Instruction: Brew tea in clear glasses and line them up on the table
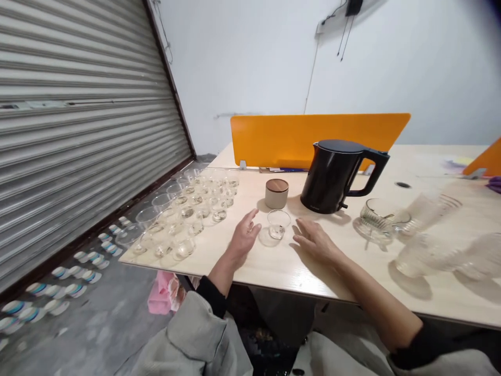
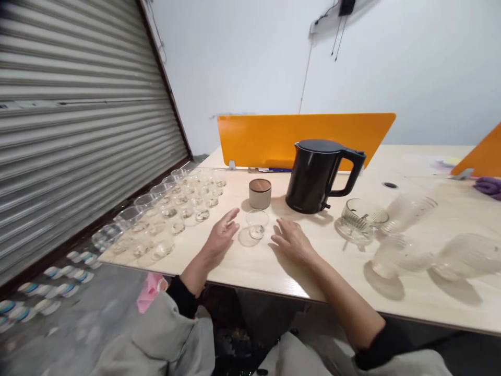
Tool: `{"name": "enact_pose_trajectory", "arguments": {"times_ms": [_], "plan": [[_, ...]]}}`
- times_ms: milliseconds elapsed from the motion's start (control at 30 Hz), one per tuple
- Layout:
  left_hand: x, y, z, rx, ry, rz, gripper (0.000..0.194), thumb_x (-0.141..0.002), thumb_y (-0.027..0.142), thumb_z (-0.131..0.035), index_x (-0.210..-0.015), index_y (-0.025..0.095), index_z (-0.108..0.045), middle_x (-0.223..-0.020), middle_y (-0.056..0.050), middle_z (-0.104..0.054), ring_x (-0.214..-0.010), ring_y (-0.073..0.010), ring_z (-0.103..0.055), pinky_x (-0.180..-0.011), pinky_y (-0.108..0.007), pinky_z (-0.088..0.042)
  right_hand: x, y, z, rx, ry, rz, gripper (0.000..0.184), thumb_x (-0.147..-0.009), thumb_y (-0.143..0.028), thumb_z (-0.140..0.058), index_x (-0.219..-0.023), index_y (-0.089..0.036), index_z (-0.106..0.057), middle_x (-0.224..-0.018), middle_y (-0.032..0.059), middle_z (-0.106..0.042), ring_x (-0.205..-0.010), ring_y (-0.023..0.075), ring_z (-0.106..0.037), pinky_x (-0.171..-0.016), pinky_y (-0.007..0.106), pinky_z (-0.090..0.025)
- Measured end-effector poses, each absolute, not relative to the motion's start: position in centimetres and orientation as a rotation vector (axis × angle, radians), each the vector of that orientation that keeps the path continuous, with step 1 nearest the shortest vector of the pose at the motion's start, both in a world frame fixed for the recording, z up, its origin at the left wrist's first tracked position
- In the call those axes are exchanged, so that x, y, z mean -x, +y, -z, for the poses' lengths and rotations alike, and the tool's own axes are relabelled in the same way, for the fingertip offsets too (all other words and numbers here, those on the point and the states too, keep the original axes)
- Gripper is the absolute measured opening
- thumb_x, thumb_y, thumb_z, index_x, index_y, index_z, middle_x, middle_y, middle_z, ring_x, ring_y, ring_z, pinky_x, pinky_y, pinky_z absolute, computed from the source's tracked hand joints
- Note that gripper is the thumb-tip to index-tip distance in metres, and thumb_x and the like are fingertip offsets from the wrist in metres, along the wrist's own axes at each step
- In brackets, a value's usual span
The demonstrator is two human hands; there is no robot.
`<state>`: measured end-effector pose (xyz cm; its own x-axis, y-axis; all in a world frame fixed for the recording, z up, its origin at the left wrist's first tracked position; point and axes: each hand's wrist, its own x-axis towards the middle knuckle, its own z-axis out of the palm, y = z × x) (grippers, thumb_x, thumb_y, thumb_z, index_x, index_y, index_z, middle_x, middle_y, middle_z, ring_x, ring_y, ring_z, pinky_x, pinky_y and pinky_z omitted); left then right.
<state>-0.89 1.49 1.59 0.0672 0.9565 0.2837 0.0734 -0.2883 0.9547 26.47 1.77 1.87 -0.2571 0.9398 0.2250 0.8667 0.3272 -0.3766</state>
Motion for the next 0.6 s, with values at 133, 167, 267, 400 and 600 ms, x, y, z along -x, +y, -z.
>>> {"name": "enact_pose_trajectory", "arguments": {"times_ms": [133,167,267,400,600], "plan": [[-0.2,1.3,-0.7,-1.504,0.961,-1.153,0.065,-0.095,0.023,-0.059,-0.157,0.025,-0.041,-0.166,-0.012,-0.040,-0.151,-0.0281,-0.041,-0.122,-0.047,-0.036,-24.4,2.4,-1.9,1.442,-2.318,-0.280,0.060,-0.091,-0.041,-0.056,-0.145,-0.016,-0.058,-0.153,0.0164,-0.055,-0.145,0.0346,-0.044,-0.119,0.052,-0.033],[-0.3,1.2,-0.6,-1.522,0.946,-1.136,0.066,-0.095,0.023,-0.059,-0.158,0.025,-0.040,-0.165,-0.012,-0.041,-0.151,-0.0279,-0.041,-0.122,-0.047,-0.036,-24.1,2.3,-1.9,1.417,-2.329,-0.285,0.058,-0.091,-0.039,-0.056,-0.144,-0.016,-0.059,-0.152,0.0160,-0.056,-0.144,0.0342,-0.045,-0.119,0.052,-0.033],[-0.2,1.1,-0.3,-1.582,0.908,-1.103,0.065,-0.095,0.025,-0.059,-0.158,0.027,-0.041,-0.162,-0.012,-0.046,-0.148,-0.0281,-0.045,-0.121,-0.048,-0.038,-23.6,1.9,-1.7,1.408,-2.325,-0.294,0.058,-0.090,-0.037,-0.058,-0.144,-0.016,-0.059,-0.151,0.0164,-0.057,-0.144,0.0353,-0.046,-0.118,0.053,-0.032],[0.0,0.9,-0.1,-1.628,0.911,-1.089,0.067,-0.093,0.029,-0.064,-0.156,0.030,-0.043,-0.159,-0.011,-0.050,-0.146,-0.0294,-0.048,-0.118,-0.049,-0.041,-23.5,1.3,-1.4,1.436,-2.306,-0.295,0.060,-0.088,-0.036,-0.061,-0.145,-0.015,-0.059,-0.153,0.0182,-0.055,-0.147,0.0373,-0.042,-0.119,0.054,-0.031],[0.1,0.3,-0.1,-1.693,0.994,-1.080,0.068,-0.091,0.029,-0.067,-0.155,0.032,-0.045,-0.157,-0.009,-0.053,-0.146,-0.0279,-0.049,-0.118,-0.048,-0.042,-23.9,1.0,-0.8,1.426,-2.236,-0.262,0.060,-0.089,-0.037,-0.060,-0.145,-0.016,-0.059,-0.153,0.0169,-0.055,-0.147,0.0355,-0.042,-0.120,0.053,-0.033]]}}
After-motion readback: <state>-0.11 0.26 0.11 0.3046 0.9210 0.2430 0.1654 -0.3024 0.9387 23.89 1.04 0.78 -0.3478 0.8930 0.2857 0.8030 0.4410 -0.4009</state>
